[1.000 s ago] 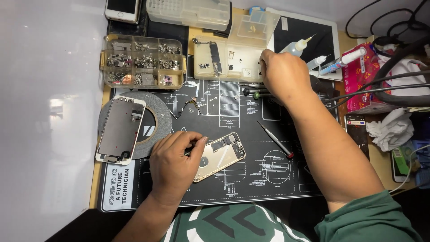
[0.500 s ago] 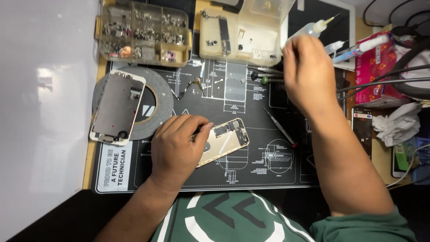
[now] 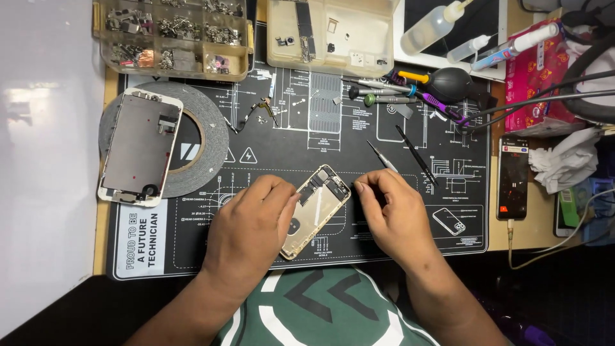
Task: A technician uses precision tools to disassemble or reassemble the internal components of a mobile phone on a specialized repair mat.
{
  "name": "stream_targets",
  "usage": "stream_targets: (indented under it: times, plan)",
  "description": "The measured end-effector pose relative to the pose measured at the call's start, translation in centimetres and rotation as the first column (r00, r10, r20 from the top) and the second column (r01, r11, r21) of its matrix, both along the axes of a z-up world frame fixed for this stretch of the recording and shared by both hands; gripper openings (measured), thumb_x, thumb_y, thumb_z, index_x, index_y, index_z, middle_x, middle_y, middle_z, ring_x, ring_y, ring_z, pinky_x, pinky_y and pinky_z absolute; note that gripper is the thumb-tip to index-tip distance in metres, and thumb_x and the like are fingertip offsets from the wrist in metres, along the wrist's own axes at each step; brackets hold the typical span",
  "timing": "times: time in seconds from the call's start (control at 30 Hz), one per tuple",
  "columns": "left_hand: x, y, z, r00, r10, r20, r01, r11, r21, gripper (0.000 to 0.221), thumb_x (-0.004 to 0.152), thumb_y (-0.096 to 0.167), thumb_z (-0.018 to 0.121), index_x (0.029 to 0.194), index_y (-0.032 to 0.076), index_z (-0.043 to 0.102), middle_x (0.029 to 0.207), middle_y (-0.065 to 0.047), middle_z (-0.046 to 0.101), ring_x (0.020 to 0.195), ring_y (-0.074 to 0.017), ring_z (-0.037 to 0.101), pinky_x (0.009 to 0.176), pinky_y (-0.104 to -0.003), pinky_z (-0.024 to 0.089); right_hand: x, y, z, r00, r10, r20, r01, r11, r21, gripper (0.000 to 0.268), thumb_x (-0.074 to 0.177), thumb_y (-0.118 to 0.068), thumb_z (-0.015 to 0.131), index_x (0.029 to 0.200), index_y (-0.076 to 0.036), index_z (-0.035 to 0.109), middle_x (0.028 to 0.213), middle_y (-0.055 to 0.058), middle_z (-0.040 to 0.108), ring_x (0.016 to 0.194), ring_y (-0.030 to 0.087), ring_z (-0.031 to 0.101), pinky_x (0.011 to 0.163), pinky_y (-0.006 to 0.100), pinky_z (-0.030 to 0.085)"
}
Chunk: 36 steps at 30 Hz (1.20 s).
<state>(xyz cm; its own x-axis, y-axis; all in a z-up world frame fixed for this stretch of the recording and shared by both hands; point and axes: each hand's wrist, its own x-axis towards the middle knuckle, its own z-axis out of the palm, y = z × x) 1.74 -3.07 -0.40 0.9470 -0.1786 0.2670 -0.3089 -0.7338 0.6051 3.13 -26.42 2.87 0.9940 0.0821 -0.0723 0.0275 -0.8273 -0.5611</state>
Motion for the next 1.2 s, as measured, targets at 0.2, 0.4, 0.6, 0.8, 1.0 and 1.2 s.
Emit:
stream_targets:
  times: [0.2, 0.4, 0.6, 0.8, 1.0, 1.2]
  plan:
    - [-1.0, 0.0, 0.4, 0.988, -0.047, -0.147, 0.031, 0.993, -0.111, 0.005, 0.094, 0.017, 0.071, 0.095, 0.013, 0.068, 0.093, 0.003, 0.059, 0.055, -0.0212, 0.062, 0.046, -0.036, 0.056, -0.2, 0.4, -0.1, 0.983, 0.168, 0.071, -0.170, 0.985, 0.015, 0.012, 0.101, -0.015, 0.056, 0.095, -0.007, 0.063, 0.089, 0.003, 0.066, 0.080, 0.018, 0.063, 0.072, 0.030, 0.048]
    - [-0.6, 0.2, 0.4, 0.968, -0.021, -0.252, -0.019, 0.988, -0.152, 0.010, 0.092, 0.020, 0.072, 0.088, 0.014, 0.066, 0.091, 0.007, 0.062, 0.054, -0.0216, 0.061, 0.047, -0.038, 0.051, 0.2, 0.7, -0.5, 0.948, 0.241, 0.210, -0.234, 0.971, -0.054, 0.008, 0.101, -0.009, 0.060, 0.098, -0.003, 0.063, 0.091, 0.006, 0.066, 0.079, 0.020, 0.064, 0.070, 0.031, 0.051]
    - [-0.4, 0.4, 0.3, 0.974, -0.038, -0.222, -0.003, 0.983, -0.183, 0.012, 0.091, 0.018, 0.074, 0.085, 0.015, 0.064, 0.089, 0.008, 0.061, 0.052, -0.0172, 0.057, 0.044, -0.035, 0.047, 0.2, 0.8, -1.3, 0.919, 0.256, 0.300, -0.247, 0.967, -0.070, 0.007, 0.101, -0.007, 0.062, 0.098, -0.002, 0.065, 0.090, 0.008, 0.066, 0.078, 0.020, 0.063, 0.070, 0.030, 0.051]
    - [-0.4, 0.4, 0.3, 0.970, -0.042, -0.240, -0.007, 0.980, -0.199, 0.009, 0.090, 0.015, 0.071, 0.084, 0.014, 0.064, 0.088, 0.008, 0.062, 0.053, -0.0168, 0.058, 0.045, -0.033, 0.048, -0.1, 0.7, -0.5, 0.925, 0.223, 0.308, -0.234, 0.972, 0.001, 0.012, 0.101, -0.006, 0.059, 0.105, 0.001, 0.068, 0.097, 0.011, 0.073, 0.085, 0.021, 0.070, 0.078, 0.029, 0.056]
    - [-0.4, 0.4, 0.1, 0.975, -0.050, -0.217, 0.008, 0.981, -0.192, 0.010, 0.091, 0.016, 0.073, 0.085, 0.014, 0.065, 0.089, 0.007, 0.061, 0.052, -0.0177, 0.057, 0.044, -0.034, 0.048, -0.8, -0.3, -0.7, 0.883, 0.308, 0.353, -0.295, 0.951, -0.093, 0.015, 0.097, -0.005, 0.068, 0.108, 0.004, 0.069, 0.100, 0.014, 0.069, 0.087, 0.025, 0.069, 0.082, 0.032, 0.057]
    - [-0.4, 0.4, 0.1, 0.973, -0.047, -0.224, 0.007, 0.984, -0.178, 0.009, 0.091, 0.016, 0.071, 0.086, 0.014, 0.064, 0.089, 0.007, 0.061, 0.053, -0.0196, 0.058, 0.045, -0.036, 0.050, -1.0, 0.1, -0.9, 0.857, 0.352, 0.375, -0.330, 0.936, -0.124, 0.011, 0.096, -0.003, 0.069, 0.104, 0.004, 0.069, 0.095, 0.013, 0.067, 0.082, 0.024, 0.066, 0.075, 0.033, 0.056]
